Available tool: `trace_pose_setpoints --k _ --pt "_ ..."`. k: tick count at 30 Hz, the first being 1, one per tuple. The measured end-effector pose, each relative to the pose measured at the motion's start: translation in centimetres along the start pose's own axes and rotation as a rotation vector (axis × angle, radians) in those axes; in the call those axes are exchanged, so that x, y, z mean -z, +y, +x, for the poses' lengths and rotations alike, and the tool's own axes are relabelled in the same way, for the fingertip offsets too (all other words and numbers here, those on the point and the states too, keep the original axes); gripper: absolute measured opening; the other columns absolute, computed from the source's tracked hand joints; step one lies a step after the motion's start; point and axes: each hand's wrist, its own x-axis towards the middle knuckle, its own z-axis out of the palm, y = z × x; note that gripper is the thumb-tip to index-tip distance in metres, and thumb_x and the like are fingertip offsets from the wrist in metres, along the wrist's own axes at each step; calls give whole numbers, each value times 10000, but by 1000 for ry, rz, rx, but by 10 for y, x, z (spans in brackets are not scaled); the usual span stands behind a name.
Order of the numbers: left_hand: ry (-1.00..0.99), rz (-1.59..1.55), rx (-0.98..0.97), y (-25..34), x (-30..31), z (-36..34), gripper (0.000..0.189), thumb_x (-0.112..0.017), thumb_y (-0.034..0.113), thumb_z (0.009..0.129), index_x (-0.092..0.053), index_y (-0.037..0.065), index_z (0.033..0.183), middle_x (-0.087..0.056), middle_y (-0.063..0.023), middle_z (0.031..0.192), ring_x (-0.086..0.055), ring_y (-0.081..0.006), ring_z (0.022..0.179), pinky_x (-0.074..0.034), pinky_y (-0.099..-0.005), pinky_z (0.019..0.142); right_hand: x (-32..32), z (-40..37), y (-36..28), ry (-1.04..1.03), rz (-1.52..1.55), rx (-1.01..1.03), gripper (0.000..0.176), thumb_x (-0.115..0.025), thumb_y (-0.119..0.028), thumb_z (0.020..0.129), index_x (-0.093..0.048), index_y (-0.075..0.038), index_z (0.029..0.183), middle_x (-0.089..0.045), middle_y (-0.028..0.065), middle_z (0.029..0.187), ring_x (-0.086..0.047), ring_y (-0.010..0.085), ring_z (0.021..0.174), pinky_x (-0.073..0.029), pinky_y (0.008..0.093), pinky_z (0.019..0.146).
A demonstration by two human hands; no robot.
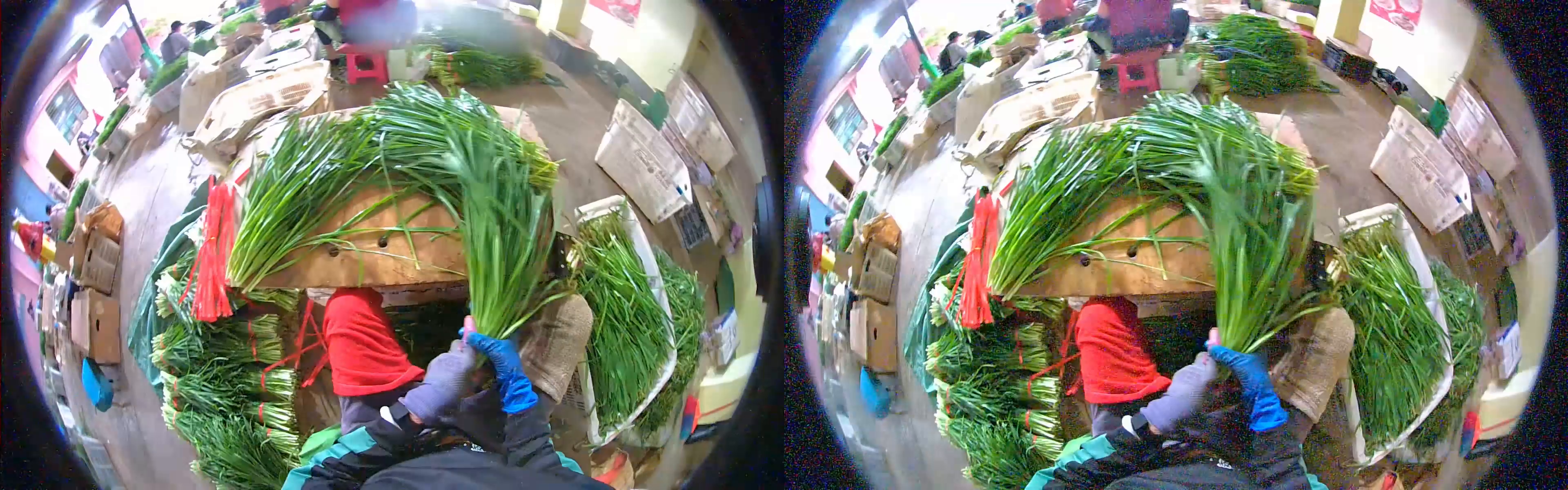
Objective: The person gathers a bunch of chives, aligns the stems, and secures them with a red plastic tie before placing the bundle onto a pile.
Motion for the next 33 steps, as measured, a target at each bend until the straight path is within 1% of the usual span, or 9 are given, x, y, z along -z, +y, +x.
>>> trace_pose_setpoints --k 3,4,7,11,14,23,28,30,33 --pt "146 -229 -185 10 2 0 720 -646 259 771 -245 0 1310 -512 -237 1023 -585 -384 836 -487 -453 664 0 -13 -26 34 52 -188 355 -749 -212 714 -619 -66 1011 -634 29 874 -607 150 735 -509 293 606" --pt "231 -350 -290 10 2 0 719 -644 278 791 -251 15 1333 -515 -231 1055 -583 -380 865 -490 -439 691 9 -1 -14 -33 23 173 374 -739 -178 720 -599 -70 1050 -630 41 910 -608 156 741 -508 289 633" --pt "295 -542 -381 13 26 -7 752 -719 173 761 -280 -2 1345 -457 -215 1257 -553 -293 1047 -458 -327 855 11 -8 -28 66 128 304 350 -731 -110 711 -594 -50 1027 -608 40 952 -602 158 744 -501 283 652" --pt "293 -651 -294 -1 64 -30 699 -671 113 803 -281 43 1379 -375 -159 1376 -496 -247 1124 -430 -317 915 16 -13 -51 135 8 350 398 -746 -69 664 -585 -32 1026 -602 45 821 -591 164 640 -500 279 572" --pt "541 -637 -261 -23 92 -55 656 -646 119 809 -308 16 1362 -517 -132 1138 -575 -195 900 -471 -303 808 9 -18 -64 76 39 395 468 -722 -67 676 -551 -18 1109 -592 39 800 -573 145 630 -487 264 576" --pt "821 -763 489 -165 70 -173 620 -612 140 835 -305 14 1358 -514 -116 1147 -553 -154 953 -477 -268 777 32 45 -57 -123 -52 737 616 -693 -98 707 -431 47 1245 -597 151 970 -552 124 598 -477 238 462" --pt "956 -868 630 -286 -12 -218 299 -583 127 854 -498 27 1123 -577 -27 878 -535 -92 739 -459 -238 649 4 44 -68 -159 -75 714 592 -685 -33 690 -440 51 1222 -588 96 831 -544 143 595 -475 255 482" --pt "924 -1153 851 -295 -11 -221 225 -582 111 843 -544 1 1036 -587 -38 837 -560 -104 731 -483 -242 666 -11 40 -70 -129 -119 657 538 -633 -92 754 -444 51 1237 -591 76 850 -502 99 606 -425 221 523" --pt "905 -1138 861 -331 -35 -211 144 -561 114 829 -576 17 934 -589 -29 768 -574 -114 674 -490 -257 641 -43 38 -73 -62 -192 660 541 -625 -85 754 -441 53 1244 -584 61 860 -504 96 631 -421 214 538"
